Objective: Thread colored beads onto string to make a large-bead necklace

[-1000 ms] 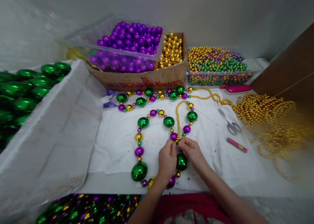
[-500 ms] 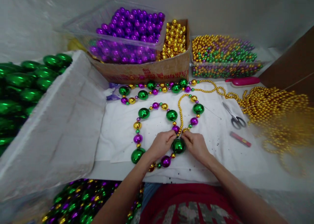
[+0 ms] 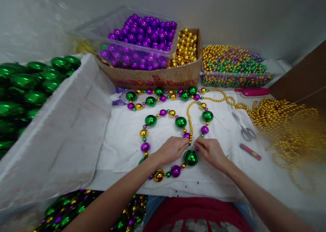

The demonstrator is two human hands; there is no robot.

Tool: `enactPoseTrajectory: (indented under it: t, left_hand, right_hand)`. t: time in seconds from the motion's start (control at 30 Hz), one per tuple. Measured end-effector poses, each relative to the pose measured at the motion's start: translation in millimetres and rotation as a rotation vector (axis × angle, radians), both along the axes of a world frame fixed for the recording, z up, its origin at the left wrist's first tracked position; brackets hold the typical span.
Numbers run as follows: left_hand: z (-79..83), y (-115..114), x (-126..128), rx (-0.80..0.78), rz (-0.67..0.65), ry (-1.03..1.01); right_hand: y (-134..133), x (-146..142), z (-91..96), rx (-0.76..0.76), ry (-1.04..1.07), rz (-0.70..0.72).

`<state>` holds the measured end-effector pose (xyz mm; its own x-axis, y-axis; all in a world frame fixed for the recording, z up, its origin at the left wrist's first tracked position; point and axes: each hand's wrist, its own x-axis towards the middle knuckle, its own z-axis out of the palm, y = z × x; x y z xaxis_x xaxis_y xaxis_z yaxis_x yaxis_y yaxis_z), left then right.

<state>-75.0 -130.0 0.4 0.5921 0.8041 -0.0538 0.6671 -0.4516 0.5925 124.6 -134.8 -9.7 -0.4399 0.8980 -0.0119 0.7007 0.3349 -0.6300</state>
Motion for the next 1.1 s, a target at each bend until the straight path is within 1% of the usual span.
enactPoseTrajectory:
  t: [0.07,0.17,0.27,0.33,0.47,0.53,0.57,0.63,0.7,0.8,0.87,0.97,1.1]
  left_hand:
    - [-1.4,-6,1,-0.022,-0.016,-0.015]
    - [-5.4,-10,2,-0.06,-0.016,-0.013]
    - [-8.5,-6,2,-0.059,-0.001,-0.003]
    - [-8.7,-1,1,-0.049,0.017,0.0]
    - [-2.9,-1,1,-0.087,0.025,-0.01]
    - [2.3,-7,4,-0.094,0.022,0.004]
    - [5.0,-11,7,-0.08,0.032,0.023]
    - [9.6,-20,16,-0.025,0.098,0.082]
    - [11.4,-29,28,0.036,0.23,0.149]
    - [6.3,-40,49,0.083,0.466,0.205]
    - [-0.6,-44,61,0.09,0.579,0.206]
    - [-10.0,-46,73,0.11,0.647,0.173]
    - [-13.8,-46,76,0.158,0.641,0.142]
  right_hand:
    - [-8,3,0.3,-0.017,0.009,0.013]
    - [-13,5,-4.5,-0.045,0.017,0.012]
    - [-8,5,-9.1,-0.062,0.024,0.004]
    - [0,6,-8.7,-0.078,0.033,0.023]
    - [12,14,1.5,-0.143,0.066,0.159]
    - [16,18,9.6,-0.147,0.026,0.261]
    - [18,20,13.8,-0.126,-0.029,0.312]
    - [21,21,21.6,-0.041,-0.183,0.411]
    - [24,20,27.2,0.037,-0.3,0.479]
    - [26,18,28.9,0.06,-0.347,0.539]
    - [26,18,26.4,0.059,-0.357,0.555]
    - [25,20,22.1,0.067,-0.373,0.566]
    - [27,21,24.0,0.069,-0.381,0.551]
